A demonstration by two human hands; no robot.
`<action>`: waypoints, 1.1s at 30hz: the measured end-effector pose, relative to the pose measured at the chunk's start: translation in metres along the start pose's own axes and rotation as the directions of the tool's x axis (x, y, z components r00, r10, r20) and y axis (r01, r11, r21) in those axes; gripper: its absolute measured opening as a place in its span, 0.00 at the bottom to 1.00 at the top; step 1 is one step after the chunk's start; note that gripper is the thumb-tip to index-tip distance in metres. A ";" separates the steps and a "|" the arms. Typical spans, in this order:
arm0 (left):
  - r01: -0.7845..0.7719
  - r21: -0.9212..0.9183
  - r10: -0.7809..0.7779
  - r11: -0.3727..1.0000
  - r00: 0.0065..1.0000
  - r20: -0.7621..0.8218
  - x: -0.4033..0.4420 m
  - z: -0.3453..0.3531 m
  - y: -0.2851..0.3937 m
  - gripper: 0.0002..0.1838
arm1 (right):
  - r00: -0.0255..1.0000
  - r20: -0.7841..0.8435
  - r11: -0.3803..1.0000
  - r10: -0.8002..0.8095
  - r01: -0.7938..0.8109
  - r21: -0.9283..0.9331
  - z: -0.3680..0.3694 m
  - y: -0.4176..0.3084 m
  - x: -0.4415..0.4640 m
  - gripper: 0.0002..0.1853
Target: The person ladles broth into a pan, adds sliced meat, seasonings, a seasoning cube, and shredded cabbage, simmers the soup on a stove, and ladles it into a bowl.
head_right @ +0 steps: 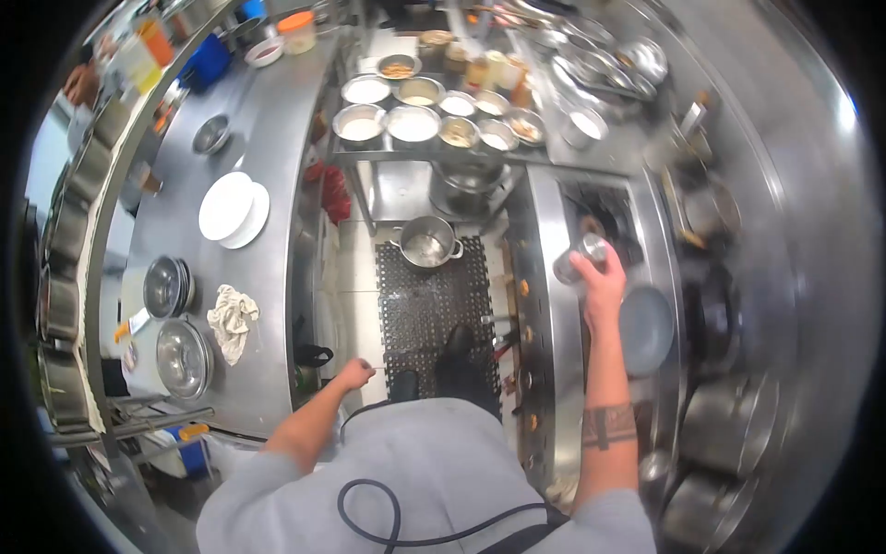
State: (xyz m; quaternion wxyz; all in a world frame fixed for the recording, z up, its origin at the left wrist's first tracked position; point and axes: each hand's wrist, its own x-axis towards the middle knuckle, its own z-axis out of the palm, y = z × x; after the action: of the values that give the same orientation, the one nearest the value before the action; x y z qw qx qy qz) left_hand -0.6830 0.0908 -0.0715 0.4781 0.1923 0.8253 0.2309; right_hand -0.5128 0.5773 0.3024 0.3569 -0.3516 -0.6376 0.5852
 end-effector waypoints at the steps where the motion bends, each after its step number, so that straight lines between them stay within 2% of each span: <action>1: 0.021 -0.046 -0.022 0.999 0.999 -0.028 -0.001 -0.002 -0.003 0.25 | 0.996 0.081 0.997 -0.027 0.032 -0.063 0.038 0.002 0.046 0.26; 2: 0.075 -0.083 -0.082 0.994 0.993 -0.088 -0.009 -0.006 -0.002 0.24 | 0.980 0.181 0.992 -0.082 0.097 -0.075 0.075 0.013 0.096 0.28; 3: 0.131 -0.118 -0.147 0.984 0.979 -0.142 -0.012 -0.005 -0.003 0.23 | 0.964 0.251 0.973 -0.085 0.135 -0.188 0.116 0.008 0.137 0.27; 4: 0.191 -0.264 -0.234 0.945 0.962 -0.142 -0.004 0.005 -0.022 0.22 | 0.940 0.306 0.926 -0.147 0.240 -0.292 0.156 0.007 0.177 0.28; 5: 0.244 -0.405 -0.319 0.881 0.940 -0.126 0.004 0.014 -0.038 0.21 | 0.908 0.315 0.850 -0.277 0.384 -0.360 0.190 0.036 0.237 0.29; 6: 0.266 -0.446 -0.353 0.855 0.927 -0.124 0.006 0.012 -0.037 0.21 | 0.872 0.369 0.791 -0.321 0.462 -0.402 0.229 0.042 0.283 0.32; 7: 0.304 -0.599 -0.468 0.741 0.874 -0.135 0.004 0.012 -0.032 0.18 | 0.882 0.356 0.678 -0.309 0.467 -0.568 0.268 0.038 0.316 0.33; 8: 0.327 -0.736 -0.587 0.592 0.801 -0.116 0.000 0.017 -0.028 0.15 | 0.772 0.412 0.552 -0.485 0.635 -0.541 0.297 0.077 0.383 0.33; 9: 0.318 -0.422 -0.462 0.849 0.834 -0.300 0.012 0.032 -0.043 0.13 | 0.781 0.446 0.503 -0.437 0.624 -0.599 0.323 0.108 0.448 0.32; 10: 0.306 -0.075 -0.312 0.949 0.877 -0.366 0.015 0.049 -0.052 0.12 | 0.765 0.448 0.439 -0.463 0.637 -0.634 0.348 0.126 0.483 0.32; 11: 0.290 0.285 -0.153 0.914 0.894 -0.420 0.018 0.066 -0.061 0.12 | 0.846 0.506 0.371 -0.170 0.531 -0.762 0.379 0.101 0.486 0.32; 12: 0.531 -0.255 -0.589 0.808 0.734 -0.338 0.020 0.048 -0.025 0.12 | 0.824 0.493 0.371 -0.277 0.566 -0.736 0.400 0.133 0.524 0.32; 13: 0.394 0.036 -0.350 0.918 0.851 -0.392 0.033 0.060 -0.028 0.18 | 0.741 0.557 0.183 -0.376 0.648 -0.739 0.413 0.161 0.565 0.37; 14: 0.358 -0.250 -0.434 0.900 0.789 -0.434 0.038 0.047 0.000 0.22 | 0.768 0.555 0.175 -0.319 0.624 -0.762 0.426 0.190 0.610 0.41; 15: 0.304 -0.491 -0.535 0.816 0.719 -0.444 0.037 0.015 0.042 0.24 | 0.723 0.608 0.034 -0.329 0.652 -0.757 0.434 0.214 0.644 0.44; 16: 0.246 -0.644 -0.593 0.724 0.699 -0.400 0.041 0.000 0.061 0.21 | 0.766 0.581 -0.019 -0.275 0.599 -0.800 0.441 0.240 0.679 0.45; 17: 0.127 -0.859 -0.696 0.496 0.650 -0.306 0.050 0.003 0.068 0.19 | 0.788 0.578 0.001 -0.212 0.591 -0.806 0.439 0.257 0.696 0.44; 18: 0.047 -0.919 -0.726 0.392 0.629 -0.278 0.058 0.004 0.066 0.17 | 0.797 0.582 -0.019 -0.161 0.587 -0.810 0.439 0.271 0.705 0.46; 20: 0.147 -0.907 -0.757 0.395 0.612 -0.230 0.054 -0.004 0.065 0.17 | 0.781 0.614 -0.150 -0.114 0.598 -0.787 0.432 0.295 0.718 0.44; 22: 0.180 -0.952 -0.793 0.250 0.602 -0.094 0.048 0.002 0.040 0.14 | 0.724 0.660 0.167 0.201 0.638 -0.752 0.422 0.300 0.735 0.44; 23: 0.049 -0.979 -0.802 0.200 0.582 -0.134 0.041 0.010 0.022 0.14 | 0.725 0.651 0.155 0.225 0.633 -0.758 0.416 0.299 0.735 0.44; 24: -0.111 -0.994 -0.872 0.021 0.484 -0.073 0.038 0.007 0.010 0.13 | 0.639 0.768 0.294 0.034 0.728 -0.619 0.413 0.293 0.725 0.33; 25: -0.238 -0.971 -0.907 0.005 0.408 -0.105 0.034 0.004 -0.002 0.12 | 0.603 0.794 0.286 -0.080 0.777 -0.561 0.409 0.278 0.705 0.31; 26: -0.433 -0.895 -0.943 -0.109 0.331 -0.044 0.029 -0.007 -0.009 0.11 | 0.583 0.793 0.250 -0.176 0.806 -0.537 0.401 0.257 0.671 0.29; 27: -0.603 -0.771 -0.941 -0.207 0.339 -0.012 0.022 0.003 -0.045 0.11 | 0.574 0.779 0.217 -0.251 0.818 -0.533 0.392 0.231 0.629 0.27; 28: -0.743 -0.624 -0.962 -0.242 0.267 0.054 0.022 -0.003 -0.061 0.11 | 0.566 0.763 0.201 -0.312 0.824 -0.529 0.384 0.202 0.578 0.25; 29: -0.798 -0.553 -0.949 -0.241 0.313 -0.039 0.015 0.007 -0.096 0.13 | 0.560 0.746 0.195 -0.361 0.827 -0.527 0.375 0.179 0.529 0.22; 31: -0.885 -0.383 -0.958 -0.266 0.288 -0.002 0.015 -0.009 -0.122 0.15 | 0.578 0.690 0.241 -0.434 0.813 -0.529 0.359 0.160 0.455 0.18; 32: -0.879 -0.387 -0.954 -0.277 0.300 0.002 0.017 -0.016 -0.127 0.15 | 0.548 0.624 0.221 -0.557 0.822 -0.525 0.344 0.164 0.433 0.21; 33: -0.899 -0.346 -0.962 -0.270 0.268 0.054 0.021 -0.022 -0.129 0.15 | 0.642 0.676 0.470 -0.362 0.752 -0.462 0.328 0.170 0.419 0.23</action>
State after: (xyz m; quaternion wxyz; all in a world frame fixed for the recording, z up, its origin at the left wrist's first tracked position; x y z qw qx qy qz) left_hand -0.7247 -0.0082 -0.1492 -0.2479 -0.5940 0.2282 0.7305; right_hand -1.0003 0.7897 0.1312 0.1947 -0.0620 -0.9582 0.2004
